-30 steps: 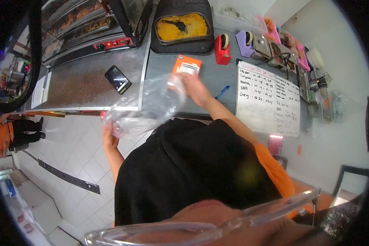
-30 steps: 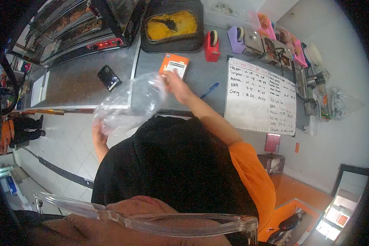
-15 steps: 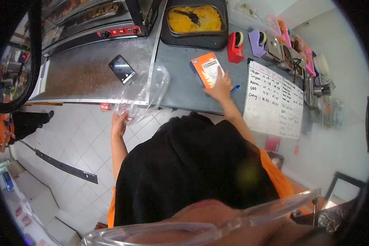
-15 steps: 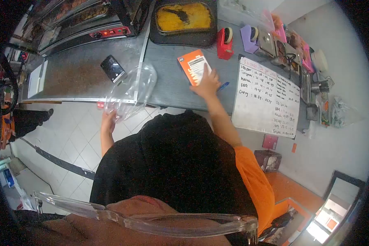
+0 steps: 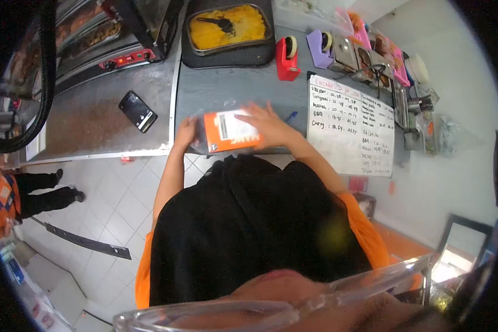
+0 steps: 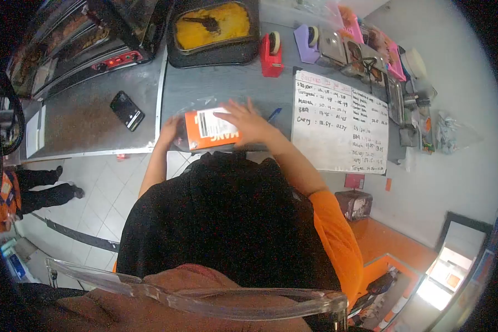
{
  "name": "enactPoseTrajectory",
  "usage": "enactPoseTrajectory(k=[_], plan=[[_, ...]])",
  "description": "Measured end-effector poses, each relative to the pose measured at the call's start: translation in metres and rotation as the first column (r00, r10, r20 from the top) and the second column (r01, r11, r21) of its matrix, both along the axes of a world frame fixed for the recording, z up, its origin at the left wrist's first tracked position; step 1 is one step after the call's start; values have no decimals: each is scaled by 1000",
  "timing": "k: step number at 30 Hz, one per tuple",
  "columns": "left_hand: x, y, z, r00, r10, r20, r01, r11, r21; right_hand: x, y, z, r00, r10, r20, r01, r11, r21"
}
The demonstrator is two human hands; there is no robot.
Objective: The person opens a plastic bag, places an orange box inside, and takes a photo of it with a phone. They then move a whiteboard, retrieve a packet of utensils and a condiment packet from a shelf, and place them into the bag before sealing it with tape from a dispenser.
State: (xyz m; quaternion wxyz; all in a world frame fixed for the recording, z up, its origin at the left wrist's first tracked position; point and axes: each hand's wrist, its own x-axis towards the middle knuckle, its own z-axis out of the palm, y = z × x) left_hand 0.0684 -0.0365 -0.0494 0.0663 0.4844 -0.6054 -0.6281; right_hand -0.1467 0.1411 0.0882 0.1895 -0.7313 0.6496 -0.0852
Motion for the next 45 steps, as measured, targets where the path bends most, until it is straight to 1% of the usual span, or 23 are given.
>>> enactPoseTrajectory(k=[2, 4, 6, 7, 8, 9, 10, 14, 16, 17, 18, 19, 21, 22, 24, 26, 28, 32, 34, 36, 40, 44, 45], plan=[[-2, 4, 11, 999, 21, 41, -19, 999, -40, -4, 7, -37, 966, -64, 250, 90, 991, -94], [-1, 7, 21, 984, -31, 173, 105, 894, -435, -18, 12, -70, 938, -166, 306, 227, 958, -177], [-4, 15, 33, 973, 18, 231, 62, 939, -337, -27, 21, -98, 617, -726, 303, 787, 571, -235], [-5, 15, 26, 984, 20, 176, 65, 883, -466, -31, 24, -108, 610, -731, 307, 793, 565, -230], [-7, 15, 21, 993, 11, 116, 59, 808, -587, -35, 26, -117, 535, -765, 359, 820, 573, -3], [-7, 15, 16, 993, 1, 116, 68, 806, -589, -34, 27, -110, 452, -801, 392, 799, 559, 221], [-8, 14, 12, 998, 58, 10, -46, 862, -504, -33, 27, -104, 444, -805, 393, 805, 551, 219], [-2, 19, 11, 960, 170, -221, -259, 838, -480, -23, 24, -90, 428, -643, 636, 835, 550, -6], [6, 33, 17, 951, 237, -199, -299, 872, -387, -16, 32, -98, 444, -579, 684, 843, 528, -100], [10, 42, 22, 957, 251, -148, -288, 891, -352, -8, 39, -103, 596, -638, 488, 802, 500, -326], [22, 47, 26, 995, 95, 24, -77, 908, -413, -1, 46, -109, 672, -698, 247, 698, 487, -525], [28, 56, 37, 998, -27, -52, 13, 967, -253, 6, 52, -115, 647, -723, 243, 711, 456, -536], [33, 75, 53, 986, -145, -82, 122, 963, -241, 21, 60, -124, 554, -625, 550, 811, 555, -187], [32, 81, 52, 970, -129, -204, 74, 963, -257, 25, 61, -113, 534, -648, 543, 831, 522, -195], [30, 82, 56, 984, -133, -118, 103, 967, -233, 25, 61, -89, 302, -701, 646, 800, 555, 229], [26, 72, 44, 980, -192, -60, 168, 946, -278, 18, 65, -84, 275, -740, 613, 794, 535, 290], [25, 70, 47, 977, -215, 19, 209, 925, -317, 18, 68, -85, 434, -740, 515, 849, 526, 41], [21, 67, 51, 987, -154, 38, 159, 937, -312, 25, 75, -111, 437, -638, 635, 846, 531, -48], [19, 57, 33, 988, -111, -110, 84, 971, -223, 25, 75, -123, 578, -546, 606, 751, 646, -134], [0, 45, 43, 970, -110, -219, 24, 932, -363, 28, 70, -119, 508, -613, 605, 764, 646, 13], [-35, 4, 42, 999, 36, -27, -45, 828, -559, 29, 60, -91, 443, -768, 463, 770, 590, 243], [-52, -27, 55, 990, 142, 18, -100, 777, -622, 10, 70, -100, 582, -685, 439, 706, 693, 146], [-56, -33, 56, 991, 133, 25, -81, 728, -680, 5, 73, -102, 676, -658, 332, 703, 711, -25]])
